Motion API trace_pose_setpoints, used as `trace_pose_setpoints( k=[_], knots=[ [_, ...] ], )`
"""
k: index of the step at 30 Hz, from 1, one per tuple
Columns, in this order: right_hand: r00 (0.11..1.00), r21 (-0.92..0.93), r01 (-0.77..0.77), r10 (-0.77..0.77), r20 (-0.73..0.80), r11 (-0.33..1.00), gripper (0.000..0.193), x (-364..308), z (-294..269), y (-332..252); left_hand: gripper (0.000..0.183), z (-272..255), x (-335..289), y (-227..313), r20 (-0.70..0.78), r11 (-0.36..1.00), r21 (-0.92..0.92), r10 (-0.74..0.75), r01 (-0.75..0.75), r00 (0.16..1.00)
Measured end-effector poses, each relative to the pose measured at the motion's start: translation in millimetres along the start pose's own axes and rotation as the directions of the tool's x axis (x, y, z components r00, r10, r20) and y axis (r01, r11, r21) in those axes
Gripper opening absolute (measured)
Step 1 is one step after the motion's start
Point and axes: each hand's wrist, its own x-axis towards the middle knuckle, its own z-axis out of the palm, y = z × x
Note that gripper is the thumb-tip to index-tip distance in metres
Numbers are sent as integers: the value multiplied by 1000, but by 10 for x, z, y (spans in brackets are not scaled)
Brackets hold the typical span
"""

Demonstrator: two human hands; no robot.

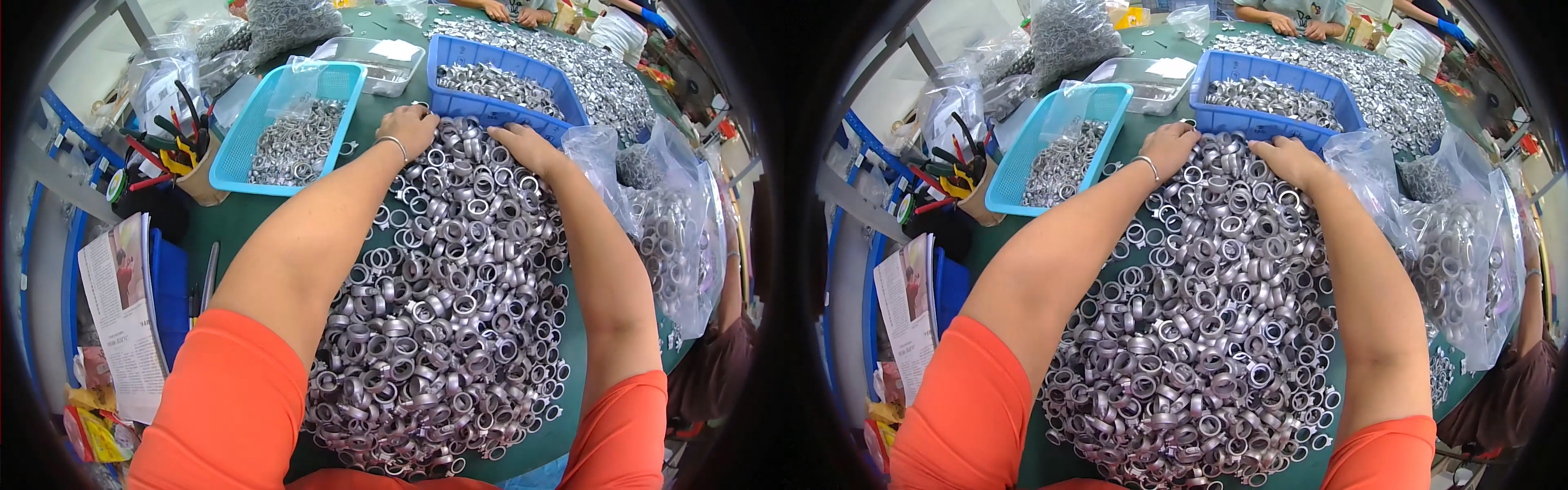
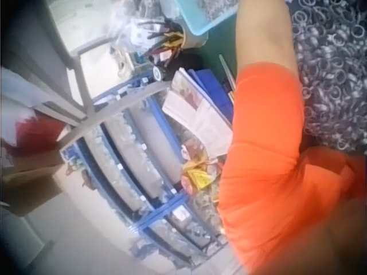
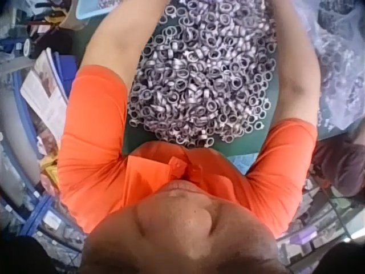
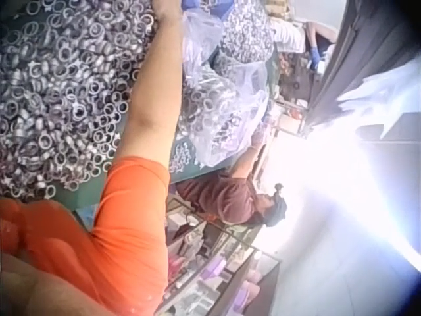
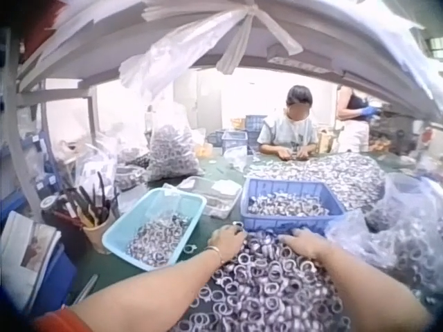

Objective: The person sorts through a pile of metal ring components on a table and fits small metal pieces into the rings by hand.

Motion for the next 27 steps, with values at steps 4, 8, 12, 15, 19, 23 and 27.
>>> trace_pose_setpoints(
  k=[4, 8, 12, 15, 19, 23, 27],
  knots=[
    [992, 244, 8, -38, 119, 970, 55, -276, -72, -122, 33, -156, -175, 102, 141, 910, -401, -53, 106, 989],
    [987, 458, 27, -97, 131, 889, 46, -458, -17, -249, 35, -142, -306, 70, 236, 806, -578, 17, 126, 972],
    [980, 577, 17, -128, 151, 816, 42, -696, -79, -272, 35, -289, -460, 254, 393, 613, -745, 83, 264, 916],
    [972, 728, 36, -192, 133, 684, 38, -981, -79, -332, 29, -445, -653, 280, 481, 473, -792, 93, 387, 872],
    [929, 819, 171, -367, 52, 548, 36, -1279, 101, -376, 33, -565, -892, 250, 662, 225, -749, 191, 624, 725],
    [789, 709, 485, -606, -103, 511, 35, -1696, 265, -493, 39, -677, -1182, 376, 661, 364, -749, 359, 554, 659],
    [604, 492, 753, -755, -253, 437, 38, -2113, 321, -458, 44, -912, -1570, 525, 630, 469, -771, 465, 431, 622]
  ],
)
